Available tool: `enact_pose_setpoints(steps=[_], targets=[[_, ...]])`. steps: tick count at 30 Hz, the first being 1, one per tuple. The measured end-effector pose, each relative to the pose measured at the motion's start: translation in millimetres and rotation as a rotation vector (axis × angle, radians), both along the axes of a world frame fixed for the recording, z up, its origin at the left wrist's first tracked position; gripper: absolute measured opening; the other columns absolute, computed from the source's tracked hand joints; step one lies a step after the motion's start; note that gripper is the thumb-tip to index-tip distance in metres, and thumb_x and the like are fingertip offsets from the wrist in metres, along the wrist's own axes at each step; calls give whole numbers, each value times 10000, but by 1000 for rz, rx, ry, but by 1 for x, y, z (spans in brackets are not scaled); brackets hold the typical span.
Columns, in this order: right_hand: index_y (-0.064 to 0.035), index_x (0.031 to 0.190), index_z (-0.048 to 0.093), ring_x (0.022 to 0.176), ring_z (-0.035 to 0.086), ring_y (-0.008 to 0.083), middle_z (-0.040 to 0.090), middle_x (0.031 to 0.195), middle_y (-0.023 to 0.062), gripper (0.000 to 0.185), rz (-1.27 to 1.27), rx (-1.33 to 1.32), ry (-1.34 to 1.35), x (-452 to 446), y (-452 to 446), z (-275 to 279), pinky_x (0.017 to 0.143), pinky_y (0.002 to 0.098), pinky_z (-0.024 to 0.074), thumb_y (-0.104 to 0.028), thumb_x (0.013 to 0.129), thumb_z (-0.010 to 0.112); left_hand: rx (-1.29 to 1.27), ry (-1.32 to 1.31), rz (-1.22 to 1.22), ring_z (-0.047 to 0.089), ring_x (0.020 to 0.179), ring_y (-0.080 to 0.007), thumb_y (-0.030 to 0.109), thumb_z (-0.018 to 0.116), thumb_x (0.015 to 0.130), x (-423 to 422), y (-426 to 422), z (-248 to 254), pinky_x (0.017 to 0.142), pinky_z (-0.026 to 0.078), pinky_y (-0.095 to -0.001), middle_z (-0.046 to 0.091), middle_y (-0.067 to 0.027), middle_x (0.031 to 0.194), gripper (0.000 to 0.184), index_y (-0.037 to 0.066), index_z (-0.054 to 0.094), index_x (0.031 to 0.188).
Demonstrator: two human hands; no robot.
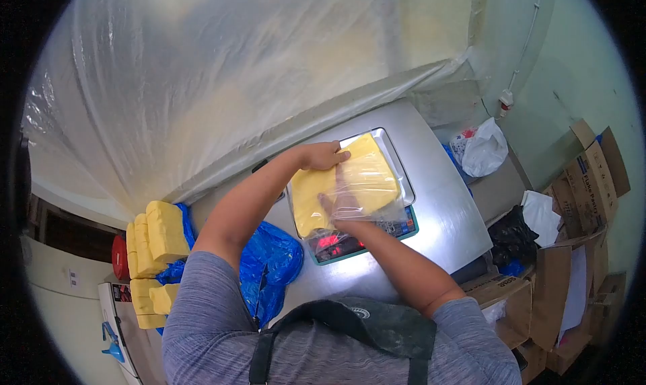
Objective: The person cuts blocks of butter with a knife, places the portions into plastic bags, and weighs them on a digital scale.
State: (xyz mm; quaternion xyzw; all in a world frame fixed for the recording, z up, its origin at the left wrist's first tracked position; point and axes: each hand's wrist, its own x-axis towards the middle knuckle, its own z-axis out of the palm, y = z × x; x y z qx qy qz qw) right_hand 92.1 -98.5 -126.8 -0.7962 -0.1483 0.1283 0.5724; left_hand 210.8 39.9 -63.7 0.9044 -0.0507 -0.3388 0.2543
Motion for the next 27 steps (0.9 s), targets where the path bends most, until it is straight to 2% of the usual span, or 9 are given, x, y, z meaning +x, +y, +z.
enact_pose_setpoints(steps=[5,10,14,16,17,20,23,26,27], targets=[[-20,1561,133,1347,407,410,401,1457,269,893,215,83,-6,32,-1,-29,1111,403,342,-342,917,662,77,-110,-37,607,1115,-347,561,487,977,3,-11,1,946,472,-424,614,-268,1217,709,-66,487,1306],[-17,1557,158,1399,336,406,347,1499,274,921,279,-24,99,40,-16,2,1145,408,298,-417,903,669,-16,-287,74,608,1112,-390,519,503,973,-10,6,-21,964,460,-441,619,-278,1201,616,-43,585,1213],[-32,1566,132,1428,293,408,316,1524,277,896,251,-114,-136,40,-29,-5,1173,411,249,-391,920,639,-400,-993,517,632,952,-281,287,544,1000,-77,14,-11,863,493,-388,643,-197,986,275,30,625,1054],[-33,1569,108,1453,256,407,264,1558,276,852,183,-174,-375,38,-31,-6,1189,407,216,-341,944,597,-569,-660,1048,587,808,-171,263,528,1006,-145,7,13,717,485,-326,593,-90,884,231,53,601,941],[-33,1569,108,1453,256,407,264,1558,276,852,182,-173,-378,37,-30,-5,1189,407,216,-341,944,597,-850,-622,1177,530,706,-114,259,518,1006,-177,12,-14,603,443,-302,534,-21,815,224,73,572,894],[-12,1562,115,1467,232,400,196,1586,276,808,187,-175,-264,38,-25,-3,1196,416,200,-316,961,562,-880,75,1415,602,826,-172,396,519,1010,-257,-12,-31,732,499,-350,606,-36,931,347,56,586,995],[-4,1553,166,1471,201,430,135,1592,302,766,277,-232,-277,34,-20,-30,1200,436,182,-302,964,557,-953,195,1400,620,868,-188,447,505,1016,-270,-35,-34,743,516,-383,625,-58,1013,403,52,586,1025],[-12,1536,250,1466,172,474,99,1579,343,801,308,-46,-595,17,-17,-37,1202,452,165,-407,929,594,-1006,59,1323,629,817,-184,434,499,1026,-260,-48,-48,739,528,-376,647,-70,970,400,48,594,982],[-9,1523,285,1466,155,486,91,1574,357,843,348,-221,-593,9,-21,-19,1204,453,153,-464,897,617,-1017,51,1334,629,817,-184,434,499,1026,-263,-49,-59,739,528,-376,647,-70,970,400,48,594,982]])
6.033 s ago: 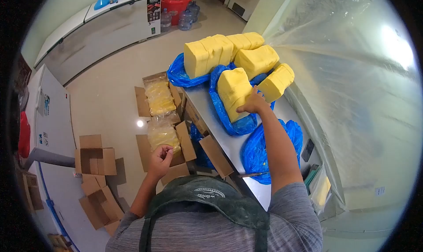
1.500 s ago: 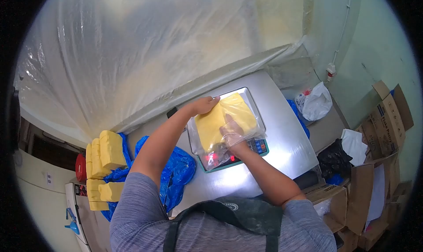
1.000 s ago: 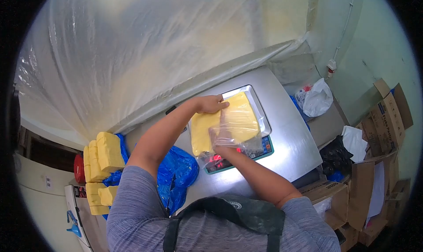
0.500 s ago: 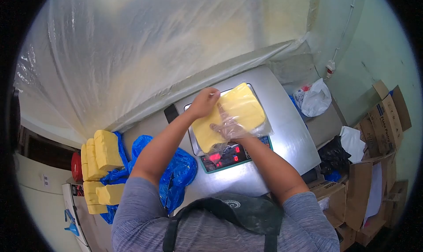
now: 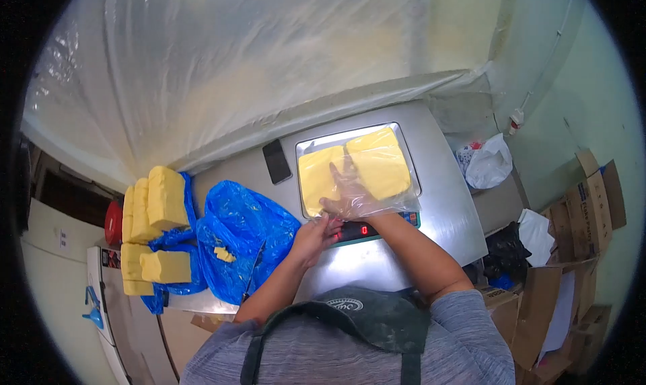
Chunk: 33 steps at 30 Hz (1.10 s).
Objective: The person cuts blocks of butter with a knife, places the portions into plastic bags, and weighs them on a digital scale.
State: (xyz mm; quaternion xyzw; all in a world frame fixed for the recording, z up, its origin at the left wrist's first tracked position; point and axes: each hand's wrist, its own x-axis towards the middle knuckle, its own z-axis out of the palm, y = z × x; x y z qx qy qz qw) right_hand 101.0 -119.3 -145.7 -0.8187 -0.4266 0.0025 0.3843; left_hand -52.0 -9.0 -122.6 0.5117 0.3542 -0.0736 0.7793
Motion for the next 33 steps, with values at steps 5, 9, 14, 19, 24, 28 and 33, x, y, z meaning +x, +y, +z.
enact_pose_setpoints(steps=[5,9,14,19,24,28,33], targets=[[7,1488,363,1480,97,479,64,1575,362,958,42,-248,13,2,-7,22,1210,457,118,-607,813,654,381,-238,-89,537,627,-116,382,488,1044,-5,4,-46,584,421,-268,584,-19,667,417,38,611,844],[1,1489,370,1491,61,456,60,1584,345,974,53,-233,121,11,-6,10,1213,467,92,-680,826,582,628,-331,-364,550,673,-118,354,528,1027,-18,1,-29,602,429,-285,588,-39,703,384,17,615,865],[6,1486,381,1487,58,465,47,1583,348,1011,98,-161,168,7,-10,8,1213,473,92,-705,799,592,918,-327,-150,621,853,-231,325,724,876,-27,-39,-13,768,494,-376,621,-163,973,520,-37,479,1156],[26,1492,352,1479,47,489,23,1584,348,1110,90,-303,-4,3,-17,19,1216,469,75,-709,724,669,1090,-170,31,626,981,-284,270,834,754,-24,-38,-12,881,484,-338,580,-237,1119,963,-87,182,1366],[-34,1511,348,1486,43,475,28,1589,338,1118,154,-387,-89,8,-19,22,1216,474,90,-648,670,755,1483,-353,-96,643,1048,-367,328,809,779,-25,-51,-12,819,517,-421,553,-321,1234,1072,-80,80,1451],[-74,1492,407,1497,61,442,110,1595,310,1058,138,-275,-35,3,-21,20,1214,477,119,-606,664,796,1295,-183,-139,681,873,-419,345,708,873,-16,-41,3,703,539,-480,642,-311,1068,938,-12,114,1503],[-79,1489,413,1500,89,417,137,1592,304,1003,116,-256,-18,4,-16,16,1216,445,137,-584,700,770,1396,-122,-325,670,783,-426,232,604,925,-14,-33,10,655,534,-498,651,-287,1028,760,35,178,1523]])
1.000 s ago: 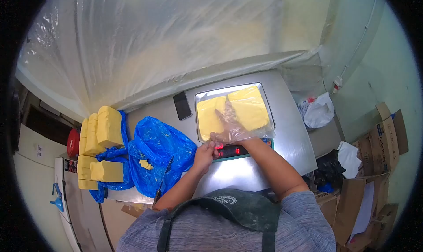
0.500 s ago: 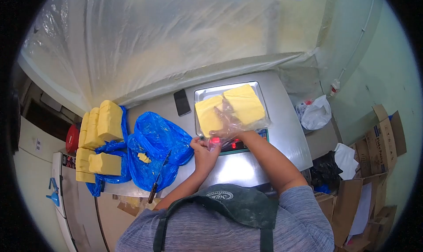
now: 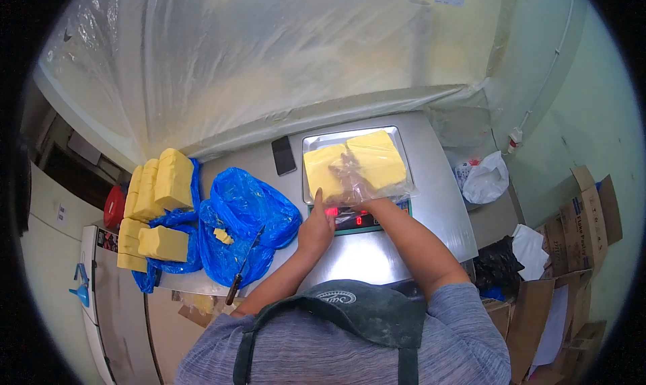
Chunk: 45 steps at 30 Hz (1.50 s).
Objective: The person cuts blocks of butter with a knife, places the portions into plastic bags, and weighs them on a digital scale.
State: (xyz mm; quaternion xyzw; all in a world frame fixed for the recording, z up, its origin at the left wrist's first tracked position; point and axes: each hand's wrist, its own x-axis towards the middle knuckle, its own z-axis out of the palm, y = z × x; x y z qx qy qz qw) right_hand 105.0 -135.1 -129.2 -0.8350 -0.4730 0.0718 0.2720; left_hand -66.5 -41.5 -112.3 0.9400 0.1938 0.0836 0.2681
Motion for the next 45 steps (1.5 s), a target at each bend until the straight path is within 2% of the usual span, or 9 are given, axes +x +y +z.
enact_pose_setpoints(steps=[5,8,11,13,16,19,28,38,45], targets=[[-70,1446,475,1490,135,427,207,1580,286,948,-68,19,56,-3,6,2,1212,450,165,-546,694,801,-124,3,77,664,783,-412,168,570,909,-4,2,15,661,533,-501,643,-278,1069,683,-16,237,1477],[-70,1436,488,1489,143,426,213,1580,283,926,-61,47,61,-5,6,-3,1211,444,174,-526,695,805,-171,-308,220,662,784,-442,176,621,870,0,5,-11,688,523,-512,669,-289,966,659,-41,303,1406],[-78,1435,490,1491,135,425,215,1581,279,911,-81,19,34,-7,9,-1,1211,443,174,-514,700,807,157,-276,192,674,822,-413,214,630,876,4,6,-14,743,542,-492,664,-245,1001,625,-88,310,1319],[-84,1436,491,1491,130,430,218,1580,282,904,-90,22,-19,-6,9,-4,1210,449,171,-514,706,805,-10,136,230,667,875,-462,221,631,868,8,8,18,757,538,-512,674,-292,950,537,-77,437,1270],[-84,1446,479,1494,118,425,216,1581,281,917,-69,83,3,-6,6,-8,1212,448,161,-538,713,790,92,342,16,668,896,-455,258,555,914,15,29,7,771,535,-524,679,-288,915,394,-47,568,1163],[-134,1467,462,1495,118,420,185,1594,270,917,-79,55,2,-3,9,-15,1214,444,154,-559,717,775,108,234,-33,673,854,-445,225,484,907,13,28,6,790,524,-535,688,-276,930,313,-3,697,874],[-310,1447,490,1478,154,437,165,1607,239,880,-41,79,-69,15,24,-39,1204,433,195,-579,663,784,121,193,-264,654,819,-461,237,509,900,6,42,-3,750,512,-551,672,-275,867,283,14,680,867],[-284,1418,527,1452,219,444,159,1591,268,869,-3,126,-65,21,27,-31,1198,422,211,-561,638,794,164,251,-308,656,810,-456,280,536,901,9,42,5,746,518,-545,672,-273,857,329,-9,683,844],[-338,1388,547,1415,267,493,353,1487,319,811,130,187,-399,21,20,-35,1184,518,208,-685,671,696,230,298,-231,671,811,-438,309,526,921,6,32,24,736,534,-536,682,-269,856,348,-10,664,893]])
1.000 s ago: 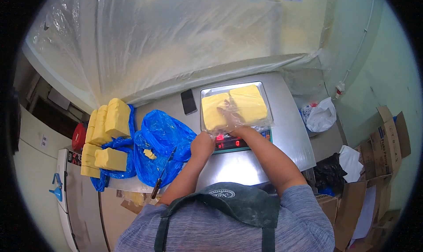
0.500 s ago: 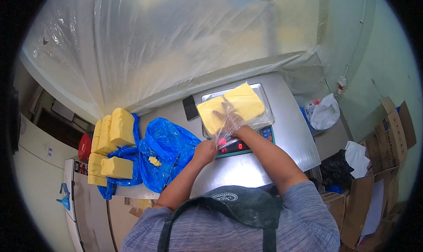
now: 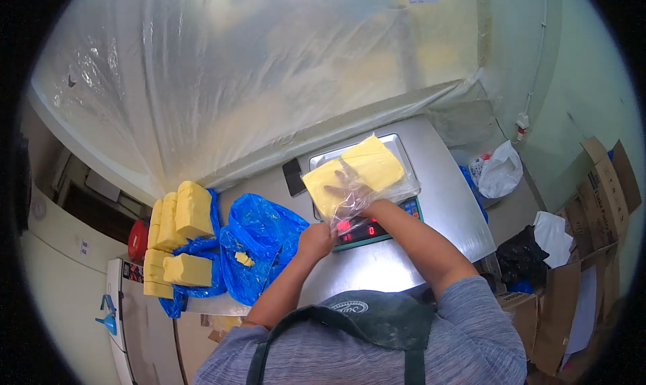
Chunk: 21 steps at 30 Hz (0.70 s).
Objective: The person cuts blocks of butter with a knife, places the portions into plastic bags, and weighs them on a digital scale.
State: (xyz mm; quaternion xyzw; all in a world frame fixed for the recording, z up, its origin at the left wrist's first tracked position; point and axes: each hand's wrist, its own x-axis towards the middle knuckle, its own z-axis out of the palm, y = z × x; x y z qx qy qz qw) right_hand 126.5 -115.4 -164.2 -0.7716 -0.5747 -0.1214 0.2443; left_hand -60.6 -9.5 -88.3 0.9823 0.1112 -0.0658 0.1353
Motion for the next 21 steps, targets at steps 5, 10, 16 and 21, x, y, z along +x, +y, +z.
enact_pose_setpoints(steps=[5,10,16,21], targets=[[-388,1395,524,1419,254,498,372,1482,314,799,-16,79,110,-6,7,-14,1197,532,154,-704,678,677,-30,-309,293,677,807,-448,326,563,910,-2,-13,-3,716,547,-526,674,-295,877,523,-9,487,1305],[-294,1386,555,1415,333,422,476,1437,244,745,-141,-259,-135,-21,9,22,1221,535,89,-697,760,597,2,-139,238,676,785,-442,251,559,913,14,-31,23,688,531,-529,682,-263,846,703,65,252,1518],[-267,1444,478,1416,369,335,490,1444,167,731,-131,-440,-190,-16,14,38,1228,551,20,-711,869,392,41,-302,-145,670,741,-410,109,522,884,22,6,2,639,516,-520,678,-224,838,556,149,465,1436],[-251,1448,478,1352,431,333,541,1343,196,680,-178,-179,-27,-5,27,3,1229,521,92,-617,874,472,-8,-361,-203,655,736,-429,61,573,821,19,7,-3,655,511,-518,663,-243,827,558,157,554,1371]])
